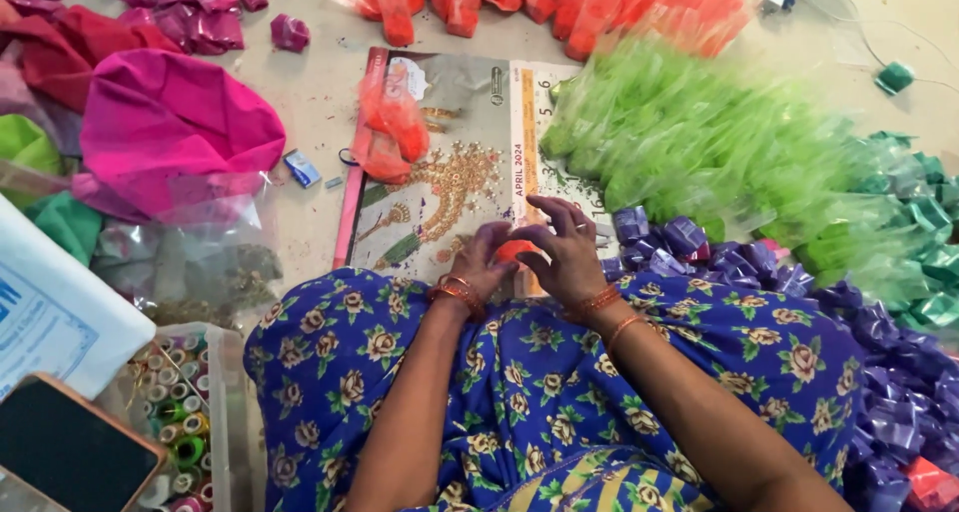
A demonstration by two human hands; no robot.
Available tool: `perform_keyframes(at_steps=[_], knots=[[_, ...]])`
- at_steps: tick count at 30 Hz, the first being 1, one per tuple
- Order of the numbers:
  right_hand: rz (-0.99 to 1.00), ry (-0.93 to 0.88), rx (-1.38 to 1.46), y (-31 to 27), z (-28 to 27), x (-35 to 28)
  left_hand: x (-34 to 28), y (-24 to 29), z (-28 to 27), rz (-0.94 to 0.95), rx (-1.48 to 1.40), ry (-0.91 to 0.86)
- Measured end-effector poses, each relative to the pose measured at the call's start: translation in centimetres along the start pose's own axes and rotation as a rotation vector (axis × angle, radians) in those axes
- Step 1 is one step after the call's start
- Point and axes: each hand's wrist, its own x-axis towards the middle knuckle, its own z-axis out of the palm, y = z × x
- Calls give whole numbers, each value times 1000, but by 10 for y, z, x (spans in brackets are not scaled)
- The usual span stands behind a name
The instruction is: The person sits on the floor and ties small colored net fabric pouches. They gather the open end of each net pouch, twist and knot it closed by hand, and place the finished knotted pouches in rows on the floor with the other completed bundles.
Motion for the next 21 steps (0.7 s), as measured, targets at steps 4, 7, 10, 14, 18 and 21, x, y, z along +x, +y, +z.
perform_keyframes(at_steps=[4, 7, 10, 14, 18, 21], knots=[[-99, -32, -98, 9, -4, 5, 6, -2, -3, 43, -38, -117], [-123, -61, -137, 13, -5, 10, 12, -6, -4, -47, 66, -99], [-149, -70, -145, 19, -2, 15, 19, -7, -2, -104, 121, -61], [-193, -104, -106, 28, 4, 23, 21, -1, -1, -132, 160, -39], [-90, -169, 26, 36, 6, 29, 22, -10, 3, -92, -163, -92], [-16, -163, 114, 35, -2, 32, 21, -15, 6, -61, -463, -153]])
